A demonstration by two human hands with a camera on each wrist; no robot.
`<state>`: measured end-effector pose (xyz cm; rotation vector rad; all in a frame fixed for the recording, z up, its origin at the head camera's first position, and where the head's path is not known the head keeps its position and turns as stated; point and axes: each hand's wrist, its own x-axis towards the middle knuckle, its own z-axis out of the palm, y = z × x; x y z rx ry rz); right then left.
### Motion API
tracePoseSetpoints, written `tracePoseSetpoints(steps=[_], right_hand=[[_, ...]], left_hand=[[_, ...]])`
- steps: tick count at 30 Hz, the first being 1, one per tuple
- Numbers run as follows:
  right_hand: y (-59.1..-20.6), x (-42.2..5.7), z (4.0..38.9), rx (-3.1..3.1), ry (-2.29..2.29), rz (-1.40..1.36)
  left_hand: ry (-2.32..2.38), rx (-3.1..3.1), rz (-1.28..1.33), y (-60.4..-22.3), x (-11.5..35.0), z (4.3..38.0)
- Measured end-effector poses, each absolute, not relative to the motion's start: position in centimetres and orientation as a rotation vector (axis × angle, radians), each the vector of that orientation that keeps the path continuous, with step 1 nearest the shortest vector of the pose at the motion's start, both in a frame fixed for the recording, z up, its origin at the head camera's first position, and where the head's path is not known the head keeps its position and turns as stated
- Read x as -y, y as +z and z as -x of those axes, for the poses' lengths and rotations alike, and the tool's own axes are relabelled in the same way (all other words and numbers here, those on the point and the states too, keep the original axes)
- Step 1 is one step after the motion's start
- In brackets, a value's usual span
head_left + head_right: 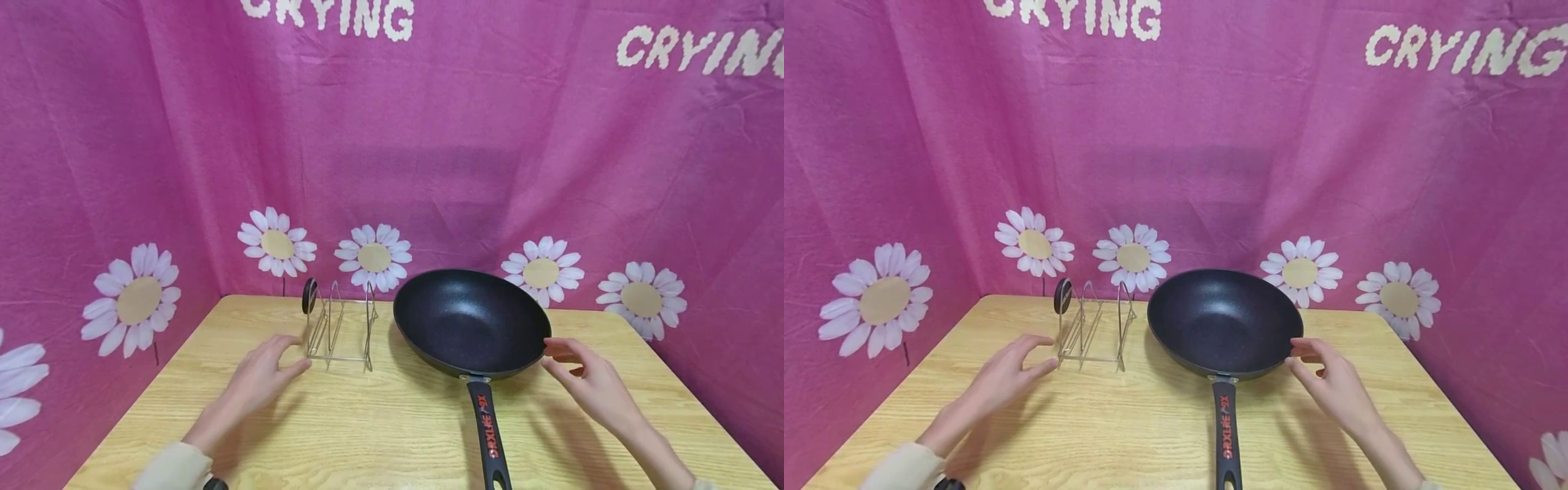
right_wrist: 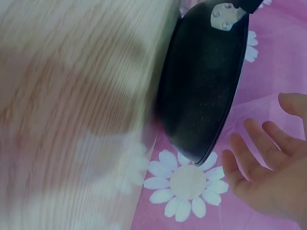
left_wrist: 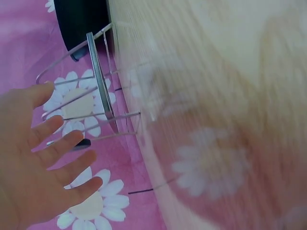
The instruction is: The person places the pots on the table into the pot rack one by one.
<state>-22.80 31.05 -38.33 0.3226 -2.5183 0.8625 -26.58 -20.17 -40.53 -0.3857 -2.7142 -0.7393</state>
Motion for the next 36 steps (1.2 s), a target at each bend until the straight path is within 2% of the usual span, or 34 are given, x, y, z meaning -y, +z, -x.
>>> tracePoseSetpoints(steps=[8, 24, 36], right_hand=[[-38.1, -29.8, 22.1, 2.639, 1.025, -0.28], [-39.2, -28.3, 21.2, 2.557, 1.288, -0.481], [-39.4, -27.7, 20.5, 2.592, 1.486, -0.462]], left_hand=[[-0.854, 2.713, 0.441, -40.6, 18.7, 26.0], [-1.124, 2.736, 0.56, -40.8, 15.9, 25.2], [-1.419, 2.683, 0.707, -40.4, 13.5, 24.4]])
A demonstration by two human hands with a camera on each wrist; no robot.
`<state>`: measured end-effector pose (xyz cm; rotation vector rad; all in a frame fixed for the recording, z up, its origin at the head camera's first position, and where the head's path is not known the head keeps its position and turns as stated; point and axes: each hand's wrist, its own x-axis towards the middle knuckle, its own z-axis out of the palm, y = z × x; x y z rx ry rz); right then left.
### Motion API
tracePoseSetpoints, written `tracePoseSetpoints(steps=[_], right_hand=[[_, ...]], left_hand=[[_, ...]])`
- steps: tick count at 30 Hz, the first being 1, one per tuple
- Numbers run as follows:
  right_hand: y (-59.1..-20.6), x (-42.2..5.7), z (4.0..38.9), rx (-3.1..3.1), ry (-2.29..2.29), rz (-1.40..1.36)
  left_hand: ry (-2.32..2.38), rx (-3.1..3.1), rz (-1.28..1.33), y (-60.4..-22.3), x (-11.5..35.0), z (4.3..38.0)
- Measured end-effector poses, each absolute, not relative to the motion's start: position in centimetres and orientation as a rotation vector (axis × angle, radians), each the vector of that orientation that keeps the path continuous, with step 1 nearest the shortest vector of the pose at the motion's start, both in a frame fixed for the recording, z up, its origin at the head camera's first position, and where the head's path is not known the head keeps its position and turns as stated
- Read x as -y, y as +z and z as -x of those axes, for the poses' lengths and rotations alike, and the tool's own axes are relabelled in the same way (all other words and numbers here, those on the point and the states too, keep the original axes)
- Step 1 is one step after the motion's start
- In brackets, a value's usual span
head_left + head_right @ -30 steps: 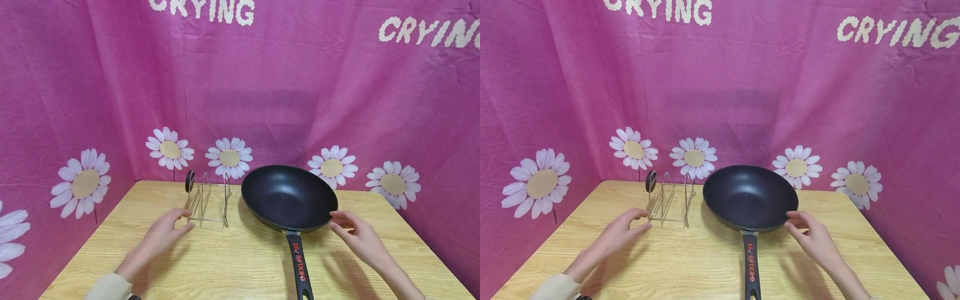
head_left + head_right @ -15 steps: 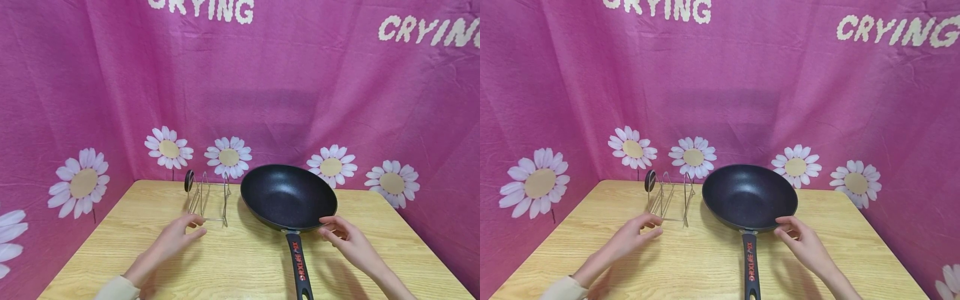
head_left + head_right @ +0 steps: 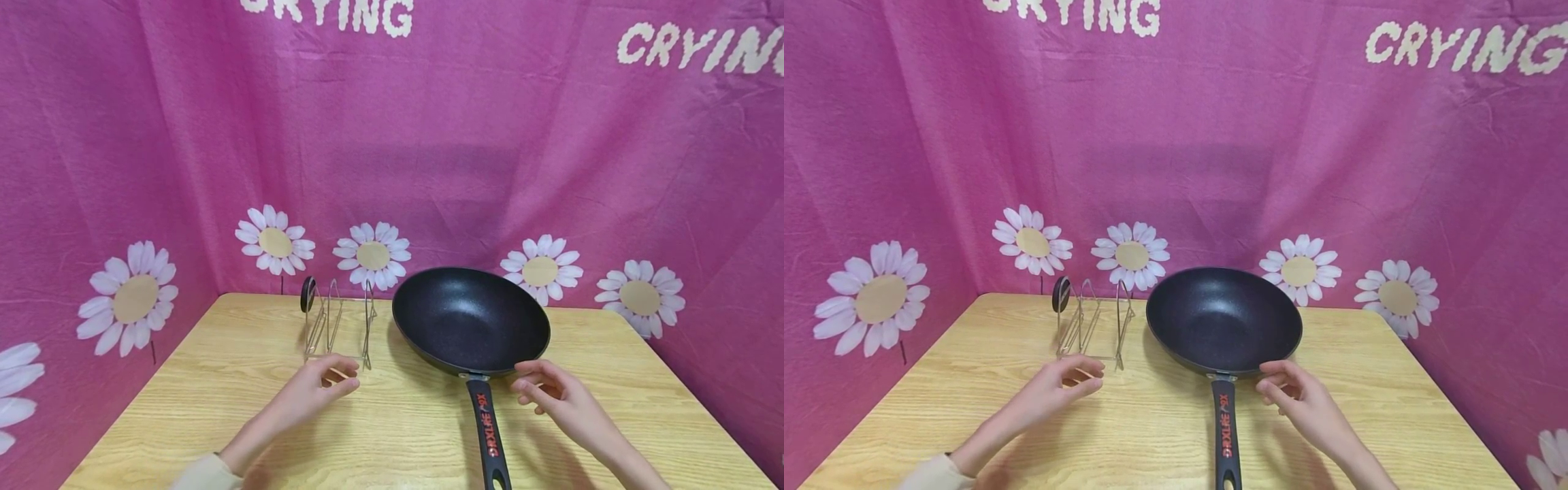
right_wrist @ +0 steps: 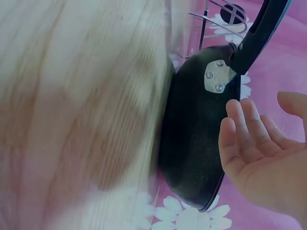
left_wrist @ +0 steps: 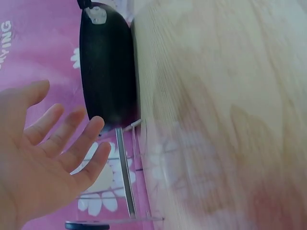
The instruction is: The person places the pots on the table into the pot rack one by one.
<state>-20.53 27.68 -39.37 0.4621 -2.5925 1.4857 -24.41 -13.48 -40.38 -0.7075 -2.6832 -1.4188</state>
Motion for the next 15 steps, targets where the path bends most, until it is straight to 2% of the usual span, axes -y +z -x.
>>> tracePoseSetpoints(steps=[8, 15], right_hand=[[-39.2, -27.5, 19.9, 2.6, 1.66, -0.367], [-39.3, -27.5, 19.6, 2.595, 1.691, -0.4]], left_hand=[[-1.402, 2.684, 0.771, -40.7, 11.8, 24.0], [-1.439, 2.726, 0.826, -40.9, 10.5, 23.6]])
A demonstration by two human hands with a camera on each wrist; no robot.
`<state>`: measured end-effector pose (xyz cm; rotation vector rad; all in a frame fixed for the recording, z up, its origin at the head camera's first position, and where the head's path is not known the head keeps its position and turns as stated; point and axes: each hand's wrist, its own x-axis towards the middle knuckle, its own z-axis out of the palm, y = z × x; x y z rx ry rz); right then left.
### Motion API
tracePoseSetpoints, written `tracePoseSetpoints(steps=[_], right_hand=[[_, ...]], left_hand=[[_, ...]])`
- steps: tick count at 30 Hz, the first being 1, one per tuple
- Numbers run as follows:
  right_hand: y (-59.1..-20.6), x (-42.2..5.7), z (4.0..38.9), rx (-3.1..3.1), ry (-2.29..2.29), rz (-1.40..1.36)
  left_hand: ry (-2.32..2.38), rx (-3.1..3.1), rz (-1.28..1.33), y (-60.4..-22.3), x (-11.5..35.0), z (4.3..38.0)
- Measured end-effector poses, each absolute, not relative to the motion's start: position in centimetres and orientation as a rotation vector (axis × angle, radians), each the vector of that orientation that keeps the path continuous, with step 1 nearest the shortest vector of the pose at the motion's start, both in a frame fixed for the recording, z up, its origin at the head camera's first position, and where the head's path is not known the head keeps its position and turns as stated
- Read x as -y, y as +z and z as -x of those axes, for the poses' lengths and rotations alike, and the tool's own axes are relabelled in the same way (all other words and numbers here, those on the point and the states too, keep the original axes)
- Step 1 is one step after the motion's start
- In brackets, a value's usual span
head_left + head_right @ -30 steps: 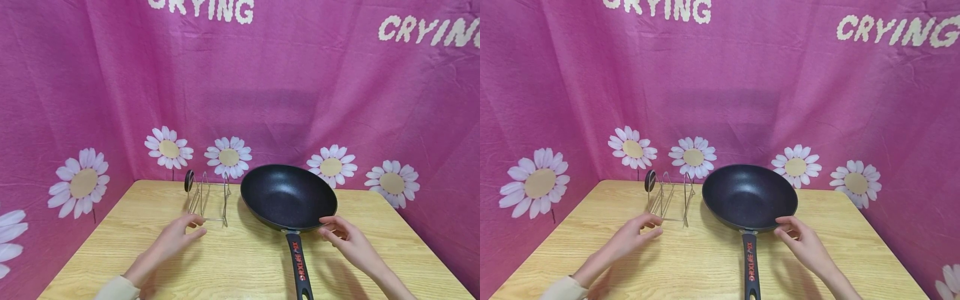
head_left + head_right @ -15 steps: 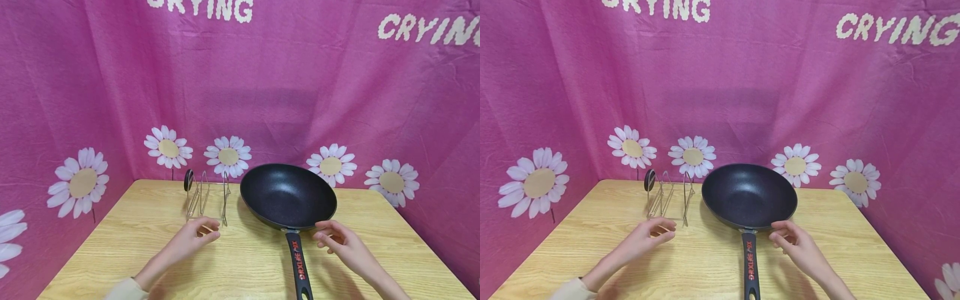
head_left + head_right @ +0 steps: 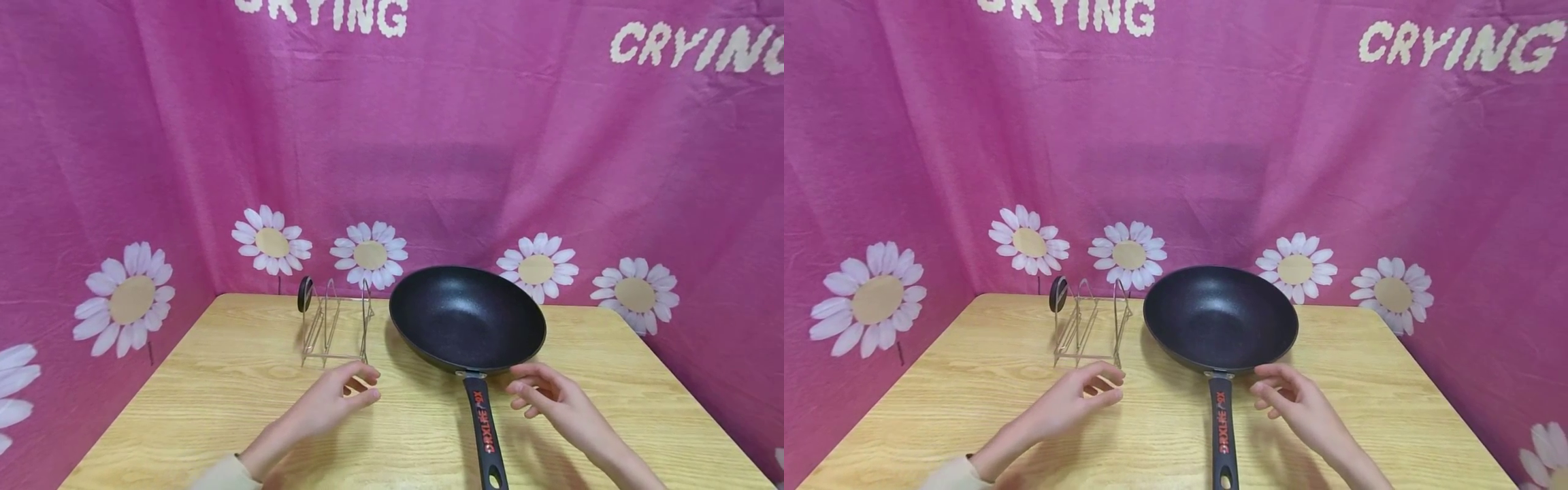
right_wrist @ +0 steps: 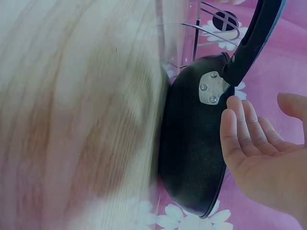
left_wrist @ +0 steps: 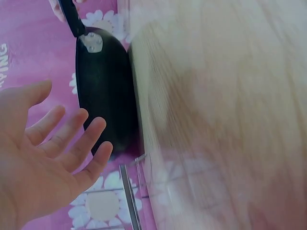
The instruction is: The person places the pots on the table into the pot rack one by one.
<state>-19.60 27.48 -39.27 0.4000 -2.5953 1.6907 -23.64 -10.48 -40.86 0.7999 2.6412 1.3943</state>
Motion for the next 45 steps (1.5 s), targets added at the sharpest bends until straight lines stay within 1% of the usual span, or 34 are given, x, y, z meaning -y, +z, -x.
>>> tracePoseSetpoints(steps=[6, 13, 21, 27, 34, 40, 45], right_hand=[[-39.4, -27.3, 19.4, 2.623, 1.688, -0.378], [-39.5, -26.9, 19.0, 2.629, 1.69, -0.447], [-39.7, -26.4, 18.6, 2.638, 1.757, -0.45], [-39.9, -26.4, 18.5, 2.639, 1.752, -0.461], [-39.8, -26.1, 18.7, 2.609, 1.773, -0.533], [-39.9, -25.6, 18.8, 2.595, 1.803, -0.46], [-40.2, -25.4, 18.7, 2.597, 1.842, -0.431]], left_hand=[[1.367, -2.622, -0.833, -40.8, 9.2, 23.1], [1.35, -2.595, -0.867, -40.8, 7.6, 22.3], [1.332, -2.539, -0.926, -40.7, 5.8, 21.6], [1.327, -2.485, -0.949, -40.6, 4.2, 21.4], [1.362, -2.386, -0.985, -40.2, 2.6, 21.1], [1.378, -2.345, -1.013, -40.5, 1.7, 21.0], [1.458, -2.242, -0.969, -41.0, 0.9, 20.7]])
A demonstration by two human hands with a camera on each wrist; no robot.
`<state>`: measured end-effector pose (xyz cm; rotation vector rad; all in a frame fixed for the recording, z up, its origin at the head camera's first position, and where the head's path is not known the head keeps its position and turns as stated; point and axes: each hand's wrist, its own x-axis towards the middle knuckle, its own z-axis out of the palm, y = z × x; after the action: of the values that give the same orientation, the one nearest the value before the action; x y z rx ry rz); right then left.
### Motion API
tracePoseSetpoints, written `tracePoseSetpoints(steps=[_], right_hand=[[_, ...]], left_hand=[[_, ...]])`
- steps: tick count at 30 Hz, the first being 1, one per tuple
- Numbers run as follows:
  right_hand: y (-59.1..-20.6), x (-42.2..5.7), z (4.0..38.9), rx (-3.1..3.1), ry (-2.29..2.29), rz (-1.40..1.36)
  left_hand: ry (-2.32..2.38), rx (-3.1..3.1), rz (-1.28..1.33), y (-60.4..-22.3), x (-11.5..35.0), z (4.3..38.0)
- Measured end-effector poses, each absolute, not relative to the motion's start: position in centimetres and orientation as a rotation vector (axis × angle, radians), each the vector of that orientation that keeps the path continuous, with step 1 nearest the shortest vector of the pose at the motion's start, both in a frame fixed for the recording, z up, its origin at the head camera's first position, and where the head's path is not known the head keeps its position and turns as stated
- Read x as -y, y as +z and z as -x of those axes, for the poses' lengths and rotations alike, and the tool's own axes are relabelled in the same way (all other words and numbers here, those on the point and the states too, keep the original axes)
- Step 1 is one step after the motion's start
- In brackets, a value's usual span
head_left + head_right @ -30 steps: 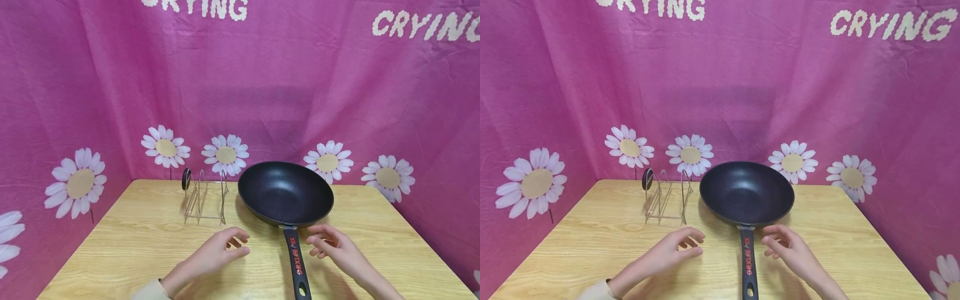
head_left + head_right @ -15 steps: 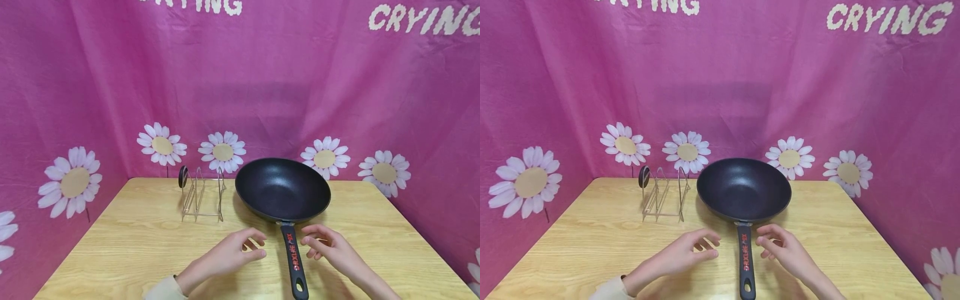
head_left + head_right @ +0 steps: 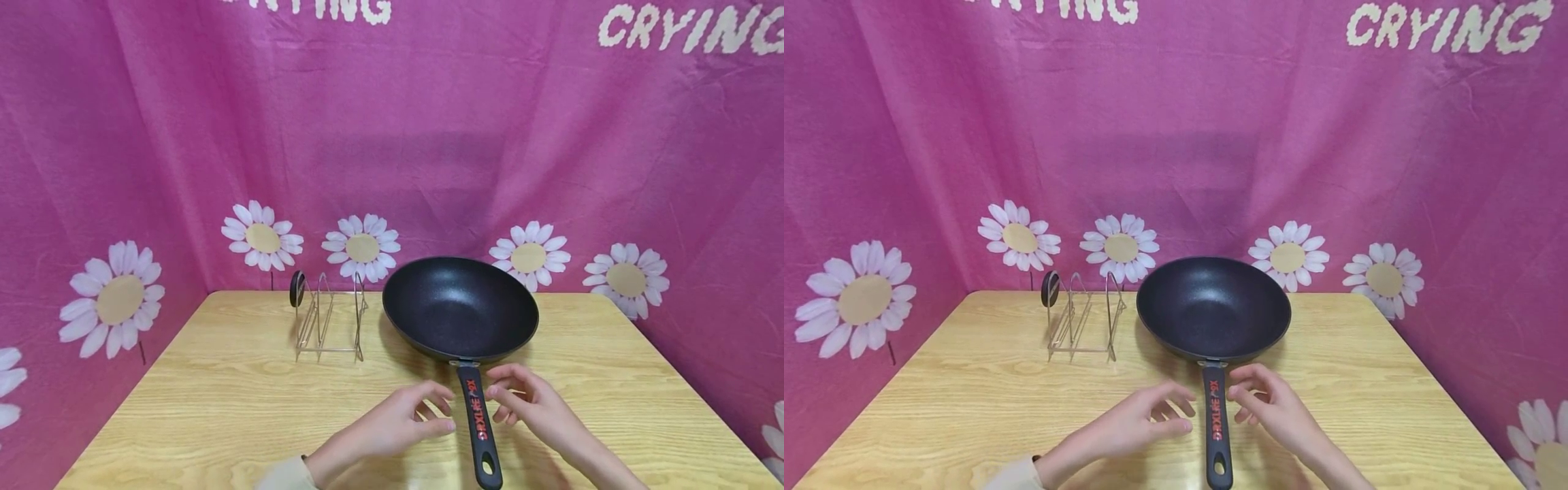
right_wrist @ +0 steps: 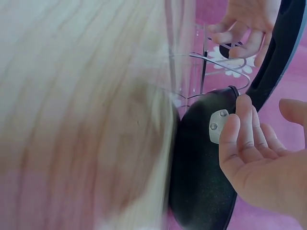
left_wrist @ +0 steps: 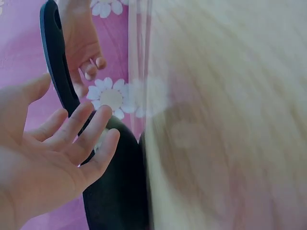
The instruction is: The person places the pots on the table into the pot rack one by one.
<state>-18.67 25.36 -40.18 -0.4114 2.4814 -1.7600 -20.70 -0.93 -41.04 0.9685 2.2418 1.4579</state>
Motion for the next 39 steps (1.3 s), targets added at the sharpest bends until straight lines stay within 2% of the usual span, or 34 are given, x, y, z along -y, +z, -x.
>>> tracePoseSetpoints(steps=[12, 23, 39], right_hand=[[-40.6, -24.3, 18.6, -2.462, -1.78, 0.294], [-40.7, -23.6, 18.6, -2.4, -1.778, 0.227], [-41.0, -23.0, 19.1, -2.225, -1.823, 0.145]], left_hand=[[1.611, -1.946, -0.777, -41.4, 0.0, 19.3], [1.688, -1.785, -0.797, -41.6, -0.8, 18.5], [1.794, -1.564, -0.687, -41.8, -2.7, 18.6]])
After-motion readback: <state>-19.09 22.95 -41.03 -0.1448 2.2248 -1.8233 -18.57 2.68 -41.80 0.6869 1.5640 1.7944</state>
